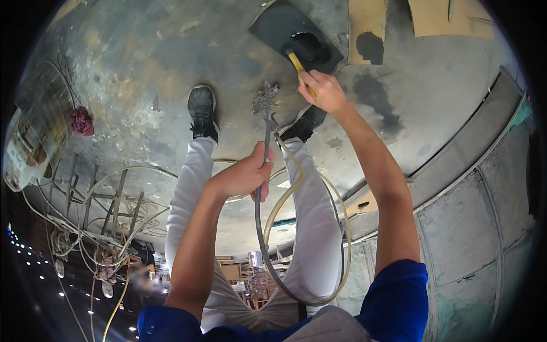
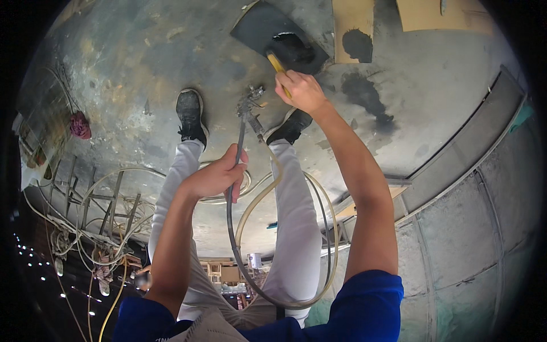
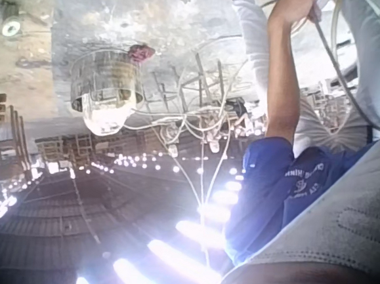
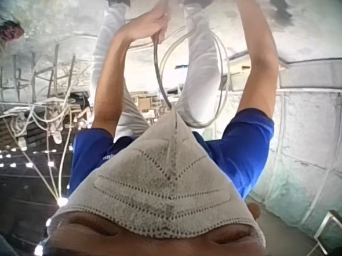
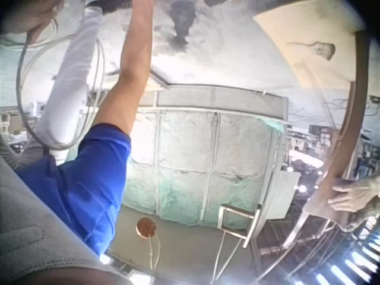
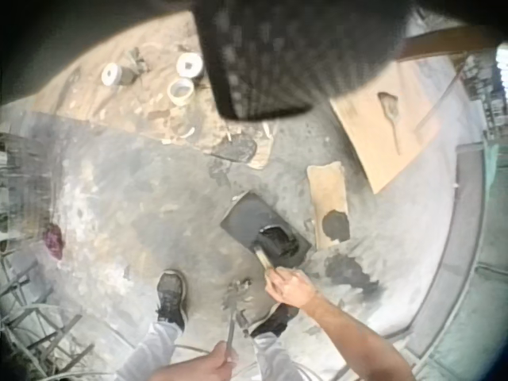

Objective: The person applies a finish to a wooden chair frame using a paintbrush, then switches to a spray gun to apply a coating. The person rotates the frame to cover all sides and continues spraying until the end of the clip.

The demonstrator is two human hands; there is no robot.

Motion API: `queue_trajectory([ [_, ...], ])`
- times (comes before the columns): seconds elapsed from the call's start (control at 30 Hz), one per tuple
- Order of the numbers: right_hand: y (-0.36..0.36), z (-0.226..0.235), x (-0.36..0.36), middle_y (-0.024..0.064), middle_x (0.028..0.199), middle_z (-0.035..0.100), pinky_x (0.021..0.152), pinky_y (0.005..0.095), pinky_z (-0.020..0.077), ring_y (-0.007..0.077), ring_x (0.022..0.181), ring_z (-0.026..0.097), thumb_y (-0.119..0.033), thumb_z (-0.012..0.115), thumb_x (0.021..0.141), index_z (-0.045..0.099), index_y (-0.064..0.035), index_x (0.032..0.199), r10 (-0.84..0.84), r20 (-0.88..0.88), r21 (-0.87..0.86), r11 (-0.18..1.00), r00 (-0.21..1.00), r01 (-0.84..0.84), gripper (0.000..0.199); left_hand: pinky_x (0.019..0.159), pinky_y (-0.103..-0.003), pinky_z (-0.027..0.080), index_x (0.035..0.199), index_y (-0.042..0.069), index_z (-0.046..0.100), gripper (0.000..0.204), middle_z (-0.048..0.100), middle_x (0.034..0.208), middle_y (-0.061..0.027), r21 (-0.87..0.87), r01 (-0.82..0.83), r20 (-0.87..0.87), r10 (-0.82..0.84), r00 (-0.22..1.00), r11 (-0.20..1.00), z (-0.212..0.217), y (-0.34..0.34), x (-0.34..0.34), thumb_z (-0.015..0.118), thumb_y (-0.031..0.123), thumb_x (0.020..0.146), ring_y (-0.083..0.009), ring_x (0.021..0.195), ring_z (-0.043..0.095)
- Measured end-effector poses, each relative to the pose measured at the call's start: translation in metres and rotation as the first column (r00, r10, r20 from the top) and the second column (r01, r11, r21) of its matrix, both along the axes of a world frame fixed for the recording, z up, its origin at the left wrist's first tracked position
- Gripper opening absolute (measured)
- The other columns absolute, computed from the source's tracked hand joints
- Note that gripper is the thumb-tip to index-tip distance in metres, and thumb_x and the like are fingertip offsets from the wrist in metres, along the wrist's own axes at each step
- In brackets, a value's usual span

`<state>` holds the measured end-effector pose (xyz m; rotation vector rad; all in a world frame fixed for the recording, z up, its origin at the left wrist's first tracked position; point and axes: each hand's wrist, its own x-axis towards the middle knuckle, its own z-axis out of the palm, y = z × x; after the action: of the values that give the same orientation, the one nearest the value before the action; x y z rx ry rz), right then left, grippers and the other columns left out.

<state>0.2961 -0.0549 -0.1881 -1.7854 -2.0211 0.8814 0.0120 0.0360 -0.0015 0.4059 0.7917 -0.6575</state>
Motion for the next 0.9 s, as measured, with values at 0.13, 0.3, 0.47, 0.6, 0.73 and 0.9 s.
queue_trajectory([
  [0.13, 0.005, 0.012, 0.008, 0.0136, 0.078, 0.072, 0.07, 0.0441, 0.0615, 0.0344, 0.073, 0.072, -0.017, 0.074, 0.086, 0.07, -0.0062, 0.084, 0.022, -0.065, -0.235, 0.971, 0.998, -0.036, 0.012, 0.052, -0.032, 0.053, 0.122, 0.01, 0.035, 0.016, 0.061, 0.066, -0.0061, 0.02, 0.042, 0.022, -0.042, 0.999, 0.999, 0.0, 0.004, 0.005, 0.04, 0.022, 0.112, -0.0197, 0.057, 0.067],
  [0.3, 0.058, 0.007, 0.09, 0.0067, 0.072, 0.073, 0.06, 0.0302, 0.0562, 0.014, 0.065, 0.071, -0.021, 0.075, 0.094, 0.077, 0.001, 0.097, -0.861, -0.241, -0.169, 0.492, 0.448, 0.854, 0.023, 0.053, -0.032, 0.053, 0.12, 0.011, 0.035, 0.015, 0.062, 0.068, -0.0064, -0.02, 0.011, 0.014, -0.011, 1.0, 1.0, -0.002, -0.001, 0.02, 0.041, 0.022, 0.112, -0.0193, 0.057, 0.066],
  [0.47, 0.11, -0.05, 0.189, 0.0122, 0.072, 0.071, 0.058, 0.0321, 0.0616, 0.0189, 0.059, 0.07, -0.015, 0.069, 0.097, 0.072, 0.0117, 0.099, -0.86, -0.375, -0.051, 0.393, 0.347, 0.918, 0.027, 0.054, -0.031, 0.052, 0.12, 0.012, 0.035, 0.012, 0.061, 0.068, -0.0057, -0.055, -0.019, 0.022, 0.02, 1.0, 0.998, -0.008, -0.005, 0.037, 0.04, 0.02, 0.112, -0.018, 0.057, 0.064],
  [0.6, 0.113, -0.062, 0.22, 0.0135, 0.072, 0.073, 0.059, 0.0302, 0.0619, 0.0181, 0.059, 0.072, -0.02, 0.071, 0.094, 0.072, 0.0106, 0.098, -0.892, -0.174, -0.004, 0.424, 0.417, 0.906, 0.031, 0.054, -0.031, 0.052, 0.121, 0.012, 0.036, 0.013, 0.058, 0.069, -0.0044, -0.099, -0.01, 0.0, 0.011, 1.0, 0.995, -0.008, -0.005, 0.045, 0.042, 0.018, 0.111, -0.017, 0.059, 0.064],
  [0.73, 0.107, -0.056, 0.228, 0.0123, 0.071, 0.074, 0.06, 0.0274, 0.0603, 0.0148, 0.06, 0.073, -0.026, 0.071, 0.095, 0.074, 0.008, 0.097, -0.763, 0.101, 0.154, 0.646, 0.639, 0.747, 0.034, 0.054, -0.033, 0.058, 0.12, 0.01, 0.033, 0.017, 0.059, 0.076, -0.0063, -0.098, -0.009, 0.033, 0.013, 0.999, 0.995, -0.01, -0.004, 0.049, 0.043, 0.02, 0.111, -0.0178, 0.063, 0.068],
  [0.9, 0.102, -0.053, 0.236, 0.0124, 0.07, 0.074, 0.065, 0.0308, 0.0591, 0.0187, 0.063, 0.074, -0.031, 0.07, 0.094, 0.076, 0.0055, 0.098, -0.83, -0.014, 0.073, 0.555, 0.557, 0.829, 0.037, 0.054, -0.033, 0.057, 0.121, 0.011, 0.033, 0.017, 0.058, 0.074, -0.0056, -0.111, -0.045, 0.025, 0.048, 0.999, 0.993, -0.012, -0.005, 0.05, 0.043, 0.02, 0.111, -0.0174, 0.062, 0.067],
])
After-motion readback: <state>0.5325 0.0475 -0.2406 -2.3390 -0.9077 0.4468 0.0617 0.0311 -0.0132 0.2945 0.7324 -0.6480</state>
